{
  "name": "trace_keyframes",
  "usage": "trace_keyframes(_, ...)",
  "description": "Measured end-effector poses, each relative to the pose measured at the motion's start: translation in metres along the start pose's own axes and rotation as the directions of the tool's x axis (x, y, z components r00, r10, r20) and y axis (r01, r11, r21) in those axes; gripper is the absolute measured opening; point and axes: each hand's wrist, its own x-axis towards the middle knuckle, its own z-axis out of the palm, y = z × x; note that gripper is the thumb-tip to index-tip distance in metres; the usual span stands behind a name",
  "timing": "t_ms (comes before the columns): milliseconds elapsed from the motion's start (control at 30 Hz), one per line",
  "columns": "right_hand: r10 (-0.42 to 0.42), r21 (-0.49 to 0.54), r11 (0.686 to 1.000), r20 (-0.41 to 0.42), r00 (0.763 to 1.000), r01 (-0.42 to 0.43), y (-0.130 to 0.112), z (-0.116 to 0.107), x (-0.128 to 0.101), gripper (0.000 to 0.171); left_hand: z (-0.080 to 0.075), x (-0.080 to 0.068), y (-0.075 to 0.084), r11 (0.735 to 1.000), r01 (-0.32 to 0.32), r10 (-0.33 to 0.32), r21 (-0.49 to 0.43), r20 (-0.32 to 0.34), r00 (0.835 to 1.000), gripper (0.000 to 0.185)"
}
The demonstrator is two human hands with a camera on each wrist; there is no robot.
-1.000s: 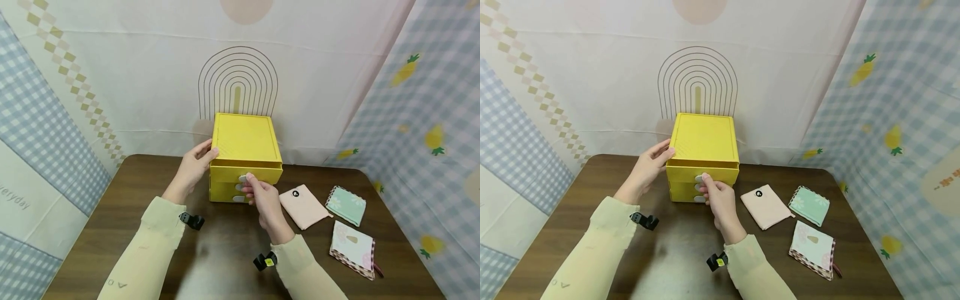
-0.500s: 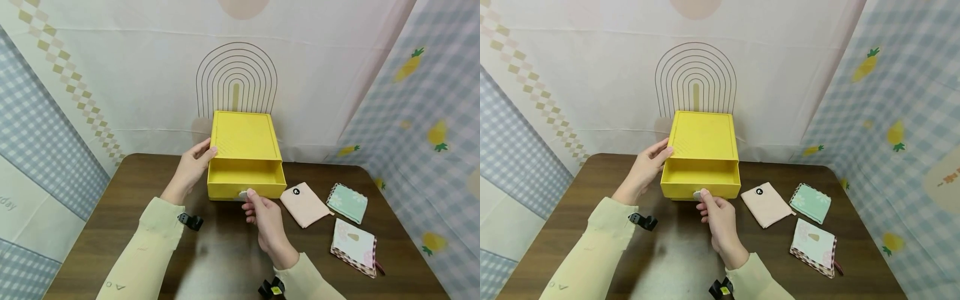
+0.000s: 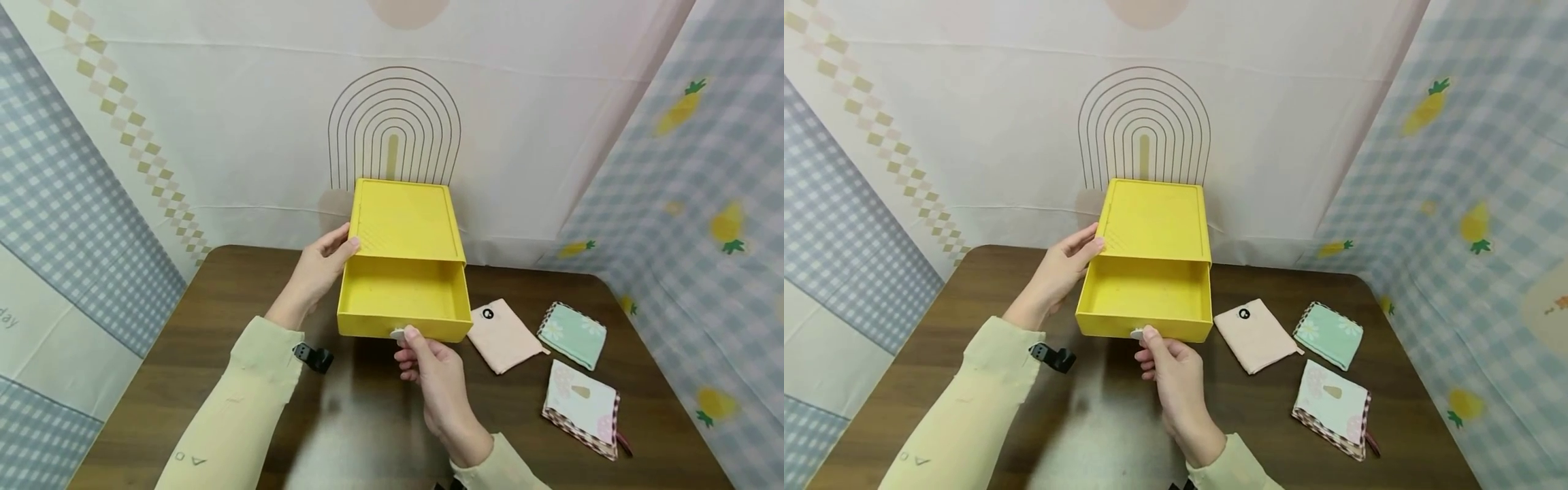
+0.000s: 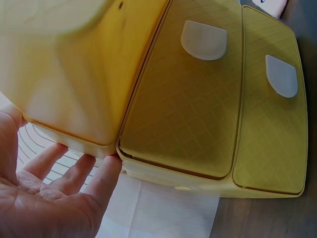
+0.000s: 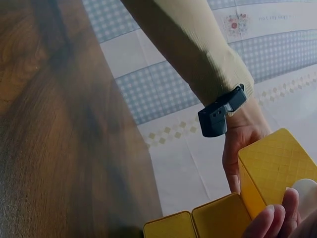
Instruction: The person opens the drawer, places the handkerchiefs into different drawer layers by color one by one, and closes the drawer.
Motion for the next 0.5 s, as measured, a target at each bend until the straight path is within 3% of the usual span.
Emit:
trace_keyframes(233,0.007,0.000,1.000,0.014,1.000,-0.007,0.000,-0.006,0.001,0.046,0.001,-0.001,0.001,1.000,-0.001,0.002,-0.009,0.001,1.000,0.067)
trace_keyframes(500,0.034,-0.011,0.999,0.128,0.991,-0.032,-0.002,-0.017,0.007,0.052,0.003,-0.002,0.000,1.000,0.010,-0.010,-0.012,-0.023,1.000,0.067)
